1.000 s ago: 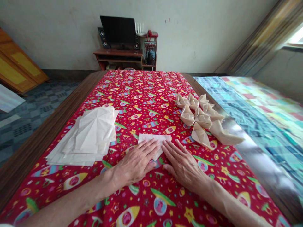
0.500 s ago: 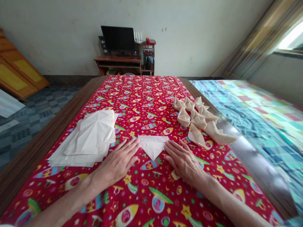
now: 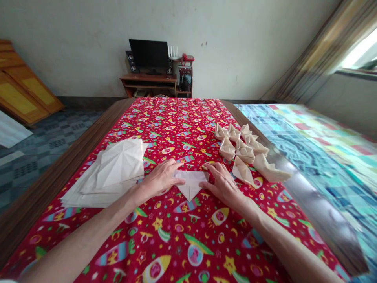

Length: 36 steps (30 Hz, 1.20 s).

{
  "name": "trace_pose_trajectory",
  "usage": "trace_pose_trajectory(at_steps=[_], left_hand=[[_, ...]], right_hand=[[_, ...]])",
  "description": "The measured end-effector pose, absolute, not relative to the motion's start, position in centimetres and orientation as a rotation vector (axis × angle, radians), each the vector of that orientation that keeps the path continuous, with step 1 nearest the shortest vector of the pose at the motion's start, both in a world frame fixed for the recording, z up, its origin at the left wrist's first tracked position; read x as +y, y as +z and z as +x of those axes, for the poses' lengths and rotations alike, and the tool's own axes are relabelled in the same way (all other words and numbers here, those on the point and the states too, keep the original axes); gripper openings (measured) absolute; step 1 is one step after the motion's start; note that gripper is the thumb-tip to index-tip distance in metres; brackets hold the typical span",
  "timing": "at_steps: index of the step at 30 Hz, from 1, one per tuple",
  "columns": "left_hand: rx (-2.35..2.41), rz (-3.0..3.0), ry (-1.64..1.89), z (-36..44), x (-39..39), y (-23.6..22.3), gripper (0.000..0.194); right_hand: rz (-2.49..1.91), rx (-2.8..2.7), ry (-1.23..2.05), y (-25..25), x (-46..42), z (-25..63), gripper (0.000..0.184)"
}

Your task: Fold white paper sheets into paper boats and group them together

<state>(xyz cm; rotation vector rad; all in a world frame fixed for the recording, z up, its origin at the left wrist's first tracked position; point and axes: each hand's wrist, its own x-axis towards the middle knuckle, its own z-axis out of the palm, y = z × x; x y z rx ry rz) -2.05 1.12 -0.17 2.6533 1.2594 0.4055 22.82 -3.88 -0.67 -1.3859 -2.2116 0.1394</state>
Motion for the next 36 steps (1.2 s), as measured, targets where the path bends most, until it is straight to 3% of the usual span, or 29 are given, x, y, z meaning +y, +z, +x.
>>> trace_pose_trajectory(at_steps=[9, 17, 19, 21, 22, 28, 32, 36], left_hand=[[1.343, 2.101, 0.152, -1.3, 0.4, 3.1, 0.023], [1.231, 2.174, 0.288, -1.5, 0.0, 2.9, 0.014], [1.196, 2.315, 0.415, -1.4, 0.0, 3.1, 0.008], [1.132, 2.436, 0.589, -1.3, 0.0, 3.4, 0.006], [1.094, 2.488, 0.679, -1.3, -0.1, 3.7, 0.008], [1.066, 2.783, 1.027, -1.5, -0.7, 5.3, 0.016], [1.141, 2.959, 0.897, -1.8, -1.4, 4.4, 0.021], [1.151, 2.953, 0.653, -2.2, -2.5, 2.3, 0.019]], right_hand=[[-1.326, -2.270, 0.261, 0.0, -3.3, 23.1, 0.054], [-1.355, -2.327, 0.423, 0.8, -2.1, 22.9, 0.058], [-1.357, -2.342, 0.511, 1.4, -1.9, 22.7, 0.043], [-1.298, -2.368, 0.515, 2.4, -1.9, 22.5, 0.015], [-1.254, -2.372, 0.455, 3.0, -1.9, 22.4, 0.005], [-1.045, -2.344, -0.127, 4.8, -2.4, 21.7, 0.019], [-1.002, -2.472, -0.388, 3.4, -3.0, 21.6, 0.022], [-0.944, -2.618, -0.447, 1.5, -3.8, 21.5, 0.023]])
